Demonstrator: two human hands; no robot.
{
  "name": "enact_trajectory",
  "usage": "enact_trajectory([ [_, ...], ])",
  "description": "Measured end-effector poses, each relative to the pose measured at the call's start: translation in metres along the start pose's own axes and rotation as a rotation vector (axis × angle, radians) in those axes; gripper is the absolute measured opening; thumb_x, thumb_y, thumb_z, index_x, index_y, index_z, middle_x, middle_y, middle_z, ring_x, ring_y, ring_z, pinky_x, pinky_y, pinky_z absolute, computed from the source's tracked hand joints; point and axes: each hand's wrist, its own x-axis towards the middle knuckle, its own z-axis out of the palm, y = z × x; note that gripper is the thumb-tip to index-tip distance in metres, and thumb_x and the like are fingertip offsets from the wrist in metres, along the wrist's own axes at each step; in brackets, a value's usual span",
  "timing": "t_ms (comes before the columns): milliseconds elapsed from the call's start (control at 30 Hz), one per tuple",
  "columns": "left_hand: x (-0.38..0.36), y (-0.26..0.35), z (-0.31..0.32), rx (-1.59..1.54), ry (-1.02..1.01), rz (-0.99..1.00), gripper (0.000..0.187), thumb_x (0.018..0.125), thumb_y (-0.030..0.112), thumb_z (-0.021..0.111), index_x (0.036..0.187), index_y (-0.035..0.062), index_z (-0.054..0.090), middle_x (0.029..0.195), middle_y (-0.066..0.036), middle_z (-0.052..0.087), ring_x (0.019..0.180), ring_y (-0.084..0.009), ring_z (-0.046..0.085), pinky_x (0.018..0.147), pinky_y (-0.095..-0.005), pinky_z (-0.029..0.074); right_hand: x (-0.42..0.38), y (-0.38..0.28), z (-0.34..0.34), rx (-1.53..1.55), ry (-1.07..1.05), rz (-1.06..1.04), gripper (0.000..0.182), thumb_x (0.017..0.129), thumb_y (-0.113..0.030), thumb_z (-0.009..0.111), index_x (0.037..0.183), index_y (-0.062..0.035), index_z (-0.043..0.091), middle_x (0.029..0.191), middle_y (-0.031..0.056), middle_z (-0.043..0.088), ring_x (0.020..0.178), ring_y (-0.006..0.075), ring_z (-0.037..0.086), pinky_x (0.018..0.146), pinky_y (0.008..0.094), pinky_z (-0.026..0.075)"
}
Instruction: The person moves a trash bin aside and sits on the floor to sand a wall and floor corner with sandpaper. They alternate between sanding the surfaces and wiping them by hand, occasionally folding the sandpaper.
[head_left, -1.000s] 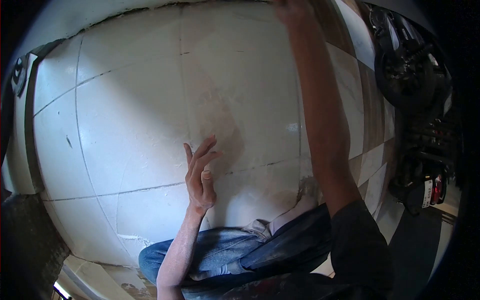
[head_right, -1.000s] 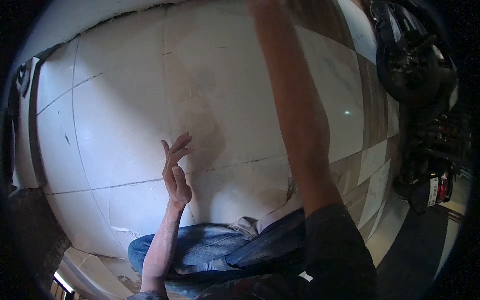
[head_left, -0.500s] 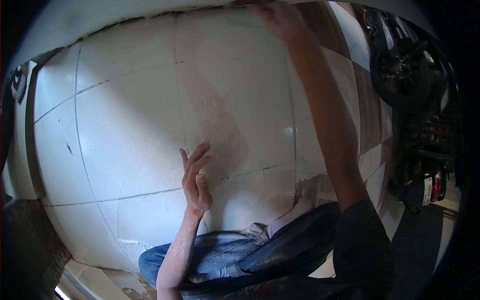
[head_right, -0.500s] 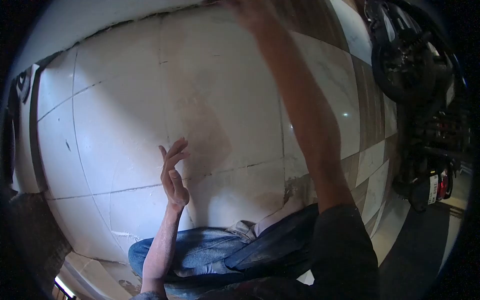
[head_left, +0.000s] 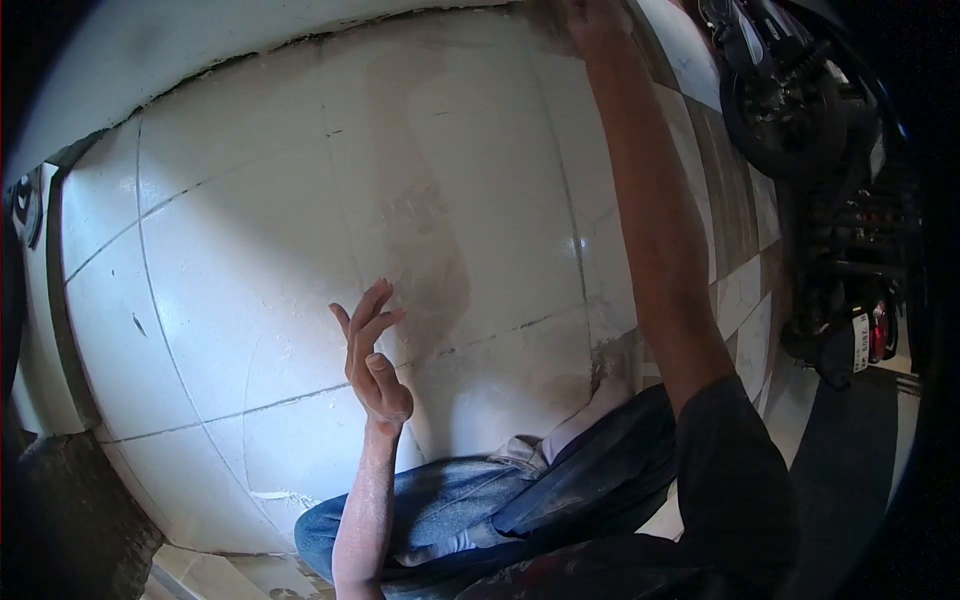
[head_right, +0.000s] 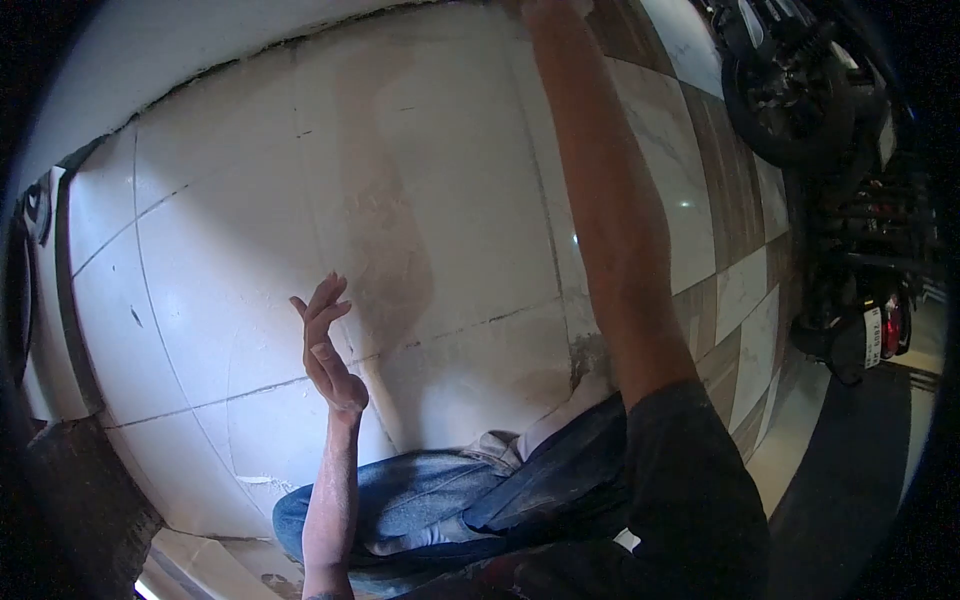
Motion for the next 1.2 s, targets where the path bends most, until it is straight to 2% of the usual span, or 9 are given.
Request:
enact_trajectory([
  [167,0.005,0.001,0.0,0.03,-0.014,-0.003,0.059,0.101,0.045,0.014,0.107,0.0059,0.058,0.126,-0.019,0.056,0.125,-0.0326,0.049,0.115,-0.0559,0.001,-0.007,0.034,0.012,-1.932,-0.064,-0.684,0.032,0.098,-0.021,0.046,0.124,-0.0036,0.055,0.114,0.0124,0.061,0.099,0.027,0.06,0.077,0.0411,0.051],
  [200,0.004,0.0,-0.003,0.049,0.0,0.006,0.06,0.101,0.046,0.013,0.107,0.0059,0.058,0.126,-0.019,0.056,0.124,-0.0324,0.049,0.115,-0.056,0.001,-0.005,0.039,0.008,-1.982,-0.101,-0.772,0.032,0.098,-0.021,0.046,0.124,-0.0035,0.054,0.114,0.0124,0.061,0.099,0.0269,0.06,0.077,0.041,0.051],
  [233,0.003,-0.001,-0.006,0.06,-0.002,-0.006,0.06,0.101,0.046,0.013,0.107,0.0059,0.058,0.126,-0.019,0.056,0.124,-0.0324,0.049,0.115,-0.056,0.001,-0.002,0.037,0.005,-1.768,-0.126,-0.721,0.032,0.098,-0.021,0.046,0.124,-0.0033,0.054,0.114,0.0125,0.061,0.099,0.0269,0.06,0.077,0.0409,0.051],
  [267,0.005,-0.002,-0.007,0.052,0.021,0.0,0.06,0.101,0.046,0.014,0.107,0.0056,0.058,0.126,-0.019,0.056,0.124,-0.0323,0.049,0.115,-0.056,0.001,0.002,0.039,0.008,-1.132,-0.143,-0.484,0.032,0.098,-0.02,0.046,0.124,-0.0032,0.054,0.115,0.0125,0.061,0.099,0.0269,0.06,0.077,0.0409,0.051],
  [300,0.007,-0.003,-0.008,0.039,0.047,0.009,0.061,0.101,0.047,0.014,0.107,0.0054,0.058,0.126,-0.019,0.056,0.124,-0.0322,0.049,0.115,-0.0561,0.001,0.006,0.041,0.008,-0.693,-0.153,-0.337,0.032,0.098,-0.02,0.046,0.124,-0.0031,0.054,0.115,0.0126,0.06,0.099,0.0268,0.06,0.077,0.0408,0.051],
  [333,0.007,-0.002,-0.009,0.039,0.048,0.01,0.061,0.101,0.047,0.014,0.107,0.0054,0.058,0.126,-0.019,0.056,0.124,-0.0322,0.049,0.115,-0.0561,0.001,0.007,0.045,0.007,-0.571,-0.15,-0.305,0.032,0.098,-0.02,0.046,0.124,-0.003,0.054,0.115,0.0126,0.06,0.099,0.0268,0.06,0.077,0.0407,0.051],
  [500,0.007,-0.001,-0.005,0.033,0.008,0.005,0.062,0.101,0.047,0.013,0.106,0.0045,0.059,0.126,-0.019,0.056,0.124,-0.0316,0.049,0.116,-0.0557,0.0,0.014,0.06,0.009,-0.564,-0.24,-0.308,0.032,0.098,-0.018,0.046,0.124,-0.0023,0.053,0.115,0.0128,0.06,0.099,0.0266,0.059,0.078,0.0403,0.051],
  [1000,0.008,-0.004,-0.006,0.035,0.035,0.002,0.063,0.101,0.048,0.013,0.106,0.0054,0.059,0.124,-0.019,0.057,0.126,-0.0313,0.048,0.116,-0.0557,0.001,0.012,0.106,0.039,-0.564,-0.203,-0.402,0.031,0.097,-0.014,0.046,0.124,-0.0005,0.051,0.115,0.0135,0.058,0.099,0.0261,0.058,0.078,0.039,0.05],
  [1200,0.005,0.0,-0.005,0.022,0.02,-0.01,0.063,0.1,0.048,0.013,0.105,0.0051,0.059,0.124,-0.019,0.057,0.125,-0.0319,0.048,0.115,-0.0559,0.0,0.01,0.047,0.024,-0.602,-0.273,-0.365,0.031,0.097,-0.013,0.046,0.124,0.0003,0.051,0.115,0.0138,0.057,0.099,0.0258,0.057,0.078,0.0386,0.05],
])
